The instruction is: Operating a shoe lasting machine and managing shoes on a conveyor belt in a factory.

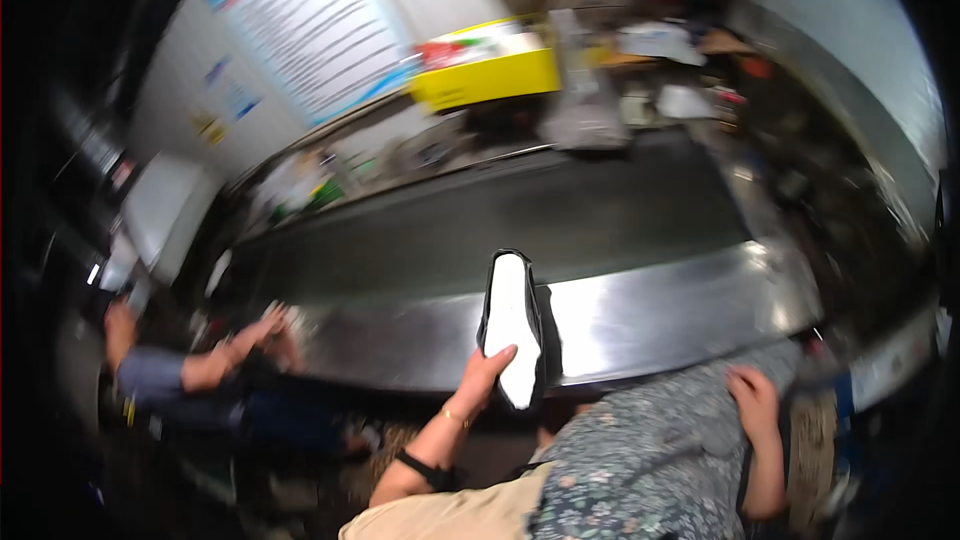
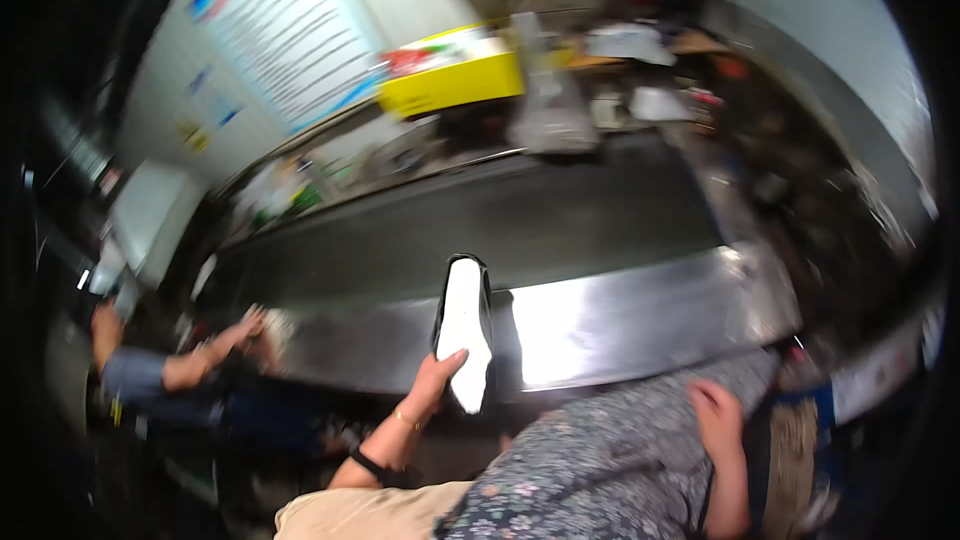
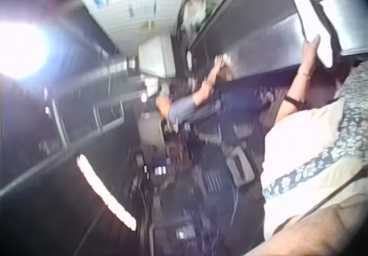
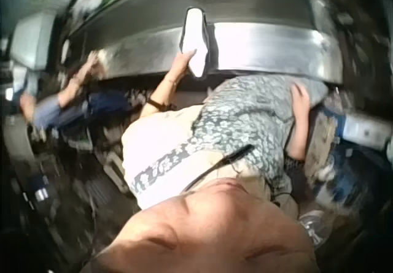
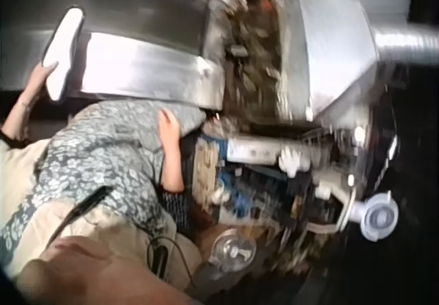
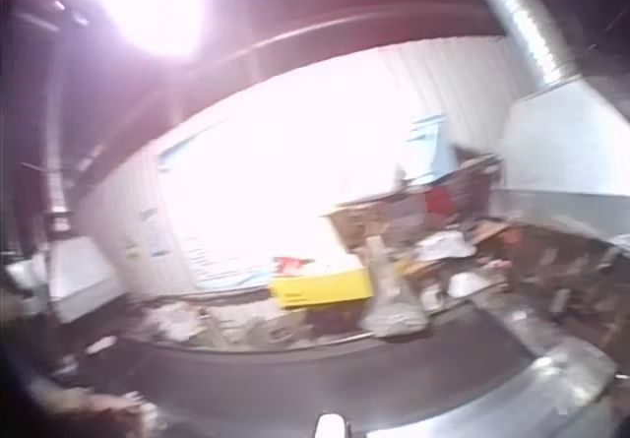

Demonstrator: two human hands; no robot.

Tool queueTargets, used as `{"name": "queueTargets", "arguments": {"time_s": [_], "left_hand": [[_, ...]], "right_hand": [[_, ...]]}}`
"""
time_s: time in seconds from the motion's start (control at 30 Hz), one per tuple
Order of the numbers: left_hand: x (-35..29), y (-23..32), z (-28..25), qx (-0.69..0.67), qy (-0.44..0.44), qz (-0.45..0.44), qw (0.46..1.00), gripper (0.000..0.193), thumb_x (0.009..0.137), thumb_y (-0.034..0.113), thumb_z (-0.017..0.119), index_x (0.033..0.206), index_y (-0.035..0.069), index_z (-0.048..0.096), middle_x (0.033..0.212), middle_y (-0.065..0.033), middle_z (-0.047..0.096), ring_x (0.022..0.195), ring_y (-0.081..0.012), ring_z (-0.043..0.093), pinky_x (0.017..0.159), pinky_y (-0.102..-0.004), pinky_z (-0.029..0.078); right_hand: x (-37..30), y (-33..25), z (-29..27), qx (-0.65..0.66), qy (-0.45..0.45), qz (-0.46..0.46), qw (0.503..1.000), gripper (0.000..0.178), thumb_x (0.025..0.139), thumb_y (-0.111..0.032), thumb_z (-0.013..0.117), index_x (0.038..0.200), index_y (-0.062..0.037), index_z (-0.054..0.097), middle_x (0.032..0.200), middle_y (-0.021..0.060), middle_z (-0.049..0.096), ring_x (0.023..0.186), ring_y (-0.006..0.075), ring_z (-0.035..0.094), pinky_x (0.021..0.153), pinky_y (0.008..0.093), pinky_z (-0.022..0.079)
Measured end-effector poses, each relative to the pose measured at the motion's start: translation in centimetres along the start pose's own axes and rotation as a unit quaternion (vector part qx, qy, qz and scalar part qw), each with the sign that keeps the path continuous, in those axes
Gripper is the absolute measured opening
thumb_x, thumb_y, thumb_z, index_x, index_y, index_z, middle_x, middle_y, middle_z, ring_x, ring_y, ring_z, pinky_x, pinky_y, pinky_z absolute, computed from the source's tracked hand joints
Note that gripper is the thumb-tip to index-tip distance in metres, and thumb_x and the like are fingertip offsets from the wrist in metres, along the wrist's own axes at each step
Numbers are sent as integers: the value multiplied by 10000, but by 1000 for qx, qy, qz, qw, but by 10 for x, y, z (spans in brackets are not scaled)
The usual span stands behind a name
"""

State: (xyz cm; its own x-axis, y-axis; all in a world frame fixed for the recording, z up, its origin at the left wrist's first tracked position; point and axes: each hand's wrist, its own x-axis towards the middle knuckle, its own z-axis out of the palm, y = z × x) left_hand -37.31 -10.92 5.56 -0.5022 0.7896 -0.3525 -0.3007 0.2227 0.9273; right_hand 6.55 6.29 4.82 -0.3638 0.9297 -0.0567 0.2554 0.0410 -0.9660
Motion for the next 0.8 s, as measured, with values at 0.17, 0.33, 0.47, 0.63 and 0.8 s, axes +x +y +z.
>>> {"name": "queueTargets", "arguments": {"time_s": [0.17, 0.33, 0.47, 0.63, 0.8], "left_hand": [[10, 2, 160, 45, -263, 90, 960, 629, 810, 292, 781, 1284, -26, 515, 1156, -94, 637, 1051, -186, 595, 916, -328, 486], [-4, 37, 276, 323, -589, 128, 730, 997, 814, 346, 784, 1494, -85, 194, 1351, -193, 540, 1253, -227, 524, 1042, -328, 399], [16, -3, 354, -22, -620, -28, 784, 789, 959, 513, 537, 1497, -5, 282, 1484, -148, 385, 1366, -215, 381, 1129, -361, 311], [8, -22, 409, 42, -553, -136, 821, 353, 1010, 301, 500, 1005, -16, 655, 942, -75, 683, 906, -146, 621, 850, -274, 471], [-3, -24, 414, 54, -487, -131, 862, 324, 1009, 270, 497, 1029, -18, 645, 929, -78, 670, 901, -149, 612, 843, -280, 467]], "right_hand": [[56, -110, -4, -1, 18, -159, 987, 630, 920, -172, 663, 1460, -28, 372, 1356, 217, 545, 1212, 309, 571, 979, 401, 477], [26, -123, -71, -160, 274, -212, 924, 386, 891, -198, 697, 1230, -41, 603, 1164, 215, 655, 1051, 348, 662, 865, 366, 541], [-18, -77, -62, -328, 209, -213, 896, 431, 846, -276, 714, 1198, -44, 623, 1175, 204, 651, 998, 350, 671, 815, 380, 562], [-42, -85, -62, -373, 173, -191, 891, 449, 792, -301, 754, 1149, -39, 676, 1160, 201, 661, 922, 328, 690, 812, 386, 553], [-34, -91, -88, -260, 69, -126, 955, 410, 833, -291, 731, 1130, -14, 675, 1098, 202, 674, 970, 355, 664, 827, 397, 541]]}}
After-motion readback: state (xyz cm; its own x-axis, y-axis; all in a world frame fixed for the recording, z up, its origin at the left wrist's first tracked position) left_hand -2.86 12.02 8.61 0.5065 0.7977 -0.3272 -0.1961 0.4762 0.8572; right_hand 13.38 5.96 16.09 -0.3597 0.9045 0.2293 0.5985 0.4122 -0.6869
